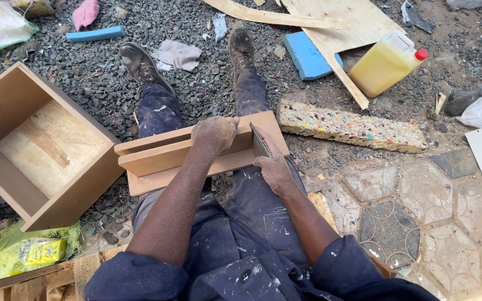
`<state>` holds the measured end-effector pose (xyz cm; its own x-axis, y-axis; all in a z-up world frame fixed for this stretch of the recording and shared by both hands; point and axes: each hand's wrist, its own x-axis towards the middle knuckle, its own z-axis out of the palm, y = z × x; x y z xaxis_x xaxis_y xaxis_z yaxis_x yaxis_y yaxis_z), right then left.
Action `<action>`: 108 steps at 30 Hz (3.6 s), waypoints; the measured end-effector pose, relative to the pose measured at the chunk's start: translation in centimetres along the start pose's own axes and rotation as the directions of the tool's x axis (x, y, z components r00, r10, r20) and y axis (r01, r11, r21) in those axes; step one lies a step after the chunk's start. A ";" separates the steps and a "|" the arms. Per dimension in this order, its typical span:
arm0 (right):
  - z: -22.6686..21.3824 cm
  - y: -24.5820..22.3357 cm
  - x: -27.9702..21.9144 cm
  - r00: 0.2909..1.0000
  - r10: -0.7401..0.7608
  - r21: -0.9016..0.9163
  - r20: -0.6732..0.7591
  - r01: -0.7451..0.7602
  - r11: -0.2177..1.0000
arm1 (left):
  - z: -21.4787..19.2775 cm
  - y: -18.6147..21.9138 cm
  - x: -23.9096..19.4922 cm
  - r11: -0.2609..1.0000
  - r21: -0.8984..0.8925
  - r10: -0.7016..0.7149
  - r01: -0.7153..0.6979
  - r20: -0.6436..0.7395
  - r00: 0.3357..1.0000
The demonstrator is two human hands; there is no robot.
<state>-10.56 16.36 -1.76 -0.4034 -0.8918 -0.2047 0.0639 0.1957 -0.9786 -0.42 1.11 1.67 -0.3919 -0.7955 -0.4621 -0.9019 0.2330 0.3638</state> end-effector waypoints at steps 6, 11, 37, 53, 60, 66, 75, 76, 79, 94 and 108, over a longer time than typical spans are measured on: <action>1.0 -2.6 -1.3 1.000 -0.005 0.048 -0.015 0.005 0.999 | -0.5 0.4 0.6 0.921 0.382 0.054 -0.082 0.083 0.995; -1.1 -2.0 1.0 0.991 -0.122 -0.080 -0.048 0.118 0.990 | -0.5 -0.8 0.2 0.981 0.177 0.070 -0.083 0.082 0.994; 2.0 -5.3 11.6 0.947 0.149 -0.782 0.283 0.138 0.608 | -2.0 -1.8 0.1 0.971 0.097 0.180 -0.216 0.292 0.939; -0.8 -3.2 0.7 0.982 -0.083 -0.266 0.167 0.126 0.956 | -2.8 -0.5 -2.2 0.997 0.015 0.070 -0.074 0.192 0.979; -1.7 -2.0 -1.4 0.989 -0.030 -0.206 0.148 0.060 0.977 | -0.7 -0.2 1.7 1.000 0.009 -0.025 0.024 0.164 0.986; -1.7 -0.5 -0.8 0.993 -0.018 -0.044 0.115 0.024 0.999 | -0.2 -1.3 2.2 1.000 0.003 -0.004 0.003 0.179 0.984; -1.8 -1.0 -0.9 0.989 -0.060 -0.072 0.137 0.071 0.995 | 0.0 -2.0 1.8 0.950 0.233 0.192 -0.209 0.094 0.977; -1.8 -1.0 -0.9 0.990 -0.054 -0.072 0.132 0.064 0.995 | 0.3 -2.3 1.8 0.949 0.233 0.193 -0.212 0.102 0.976; -1.7 -1.3 -0.8 0.990 -0.036 -0.059 0.135 0.044 0.997 | 0.6 -2.7 1.7 0.888 0.338 0.327 -0.310 0.010 0.945; -2.4 -1.3 -0.2 0.993 -0.031 -0.082 0.112 0.040 0.996 | 1.5 -0.4 2.6 0.997 0.004 -0.079 0.079 0.060 0.995; -1.5 -1.4 1.1 0.987 0.038 -0.295 0.153 0.009 0.955 | -2.5 0.0 -3.5 0.991 0.000 0.130 -0.131 0.146 0.981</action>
<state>-12.49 15.69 -0.60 -0.2561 -0.9358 -0.2423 -0.2122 0.2989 -0.9304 1.38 2.48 5.34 -0.5277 -0.6686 -0.5239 -0.8428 0.3354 0.4209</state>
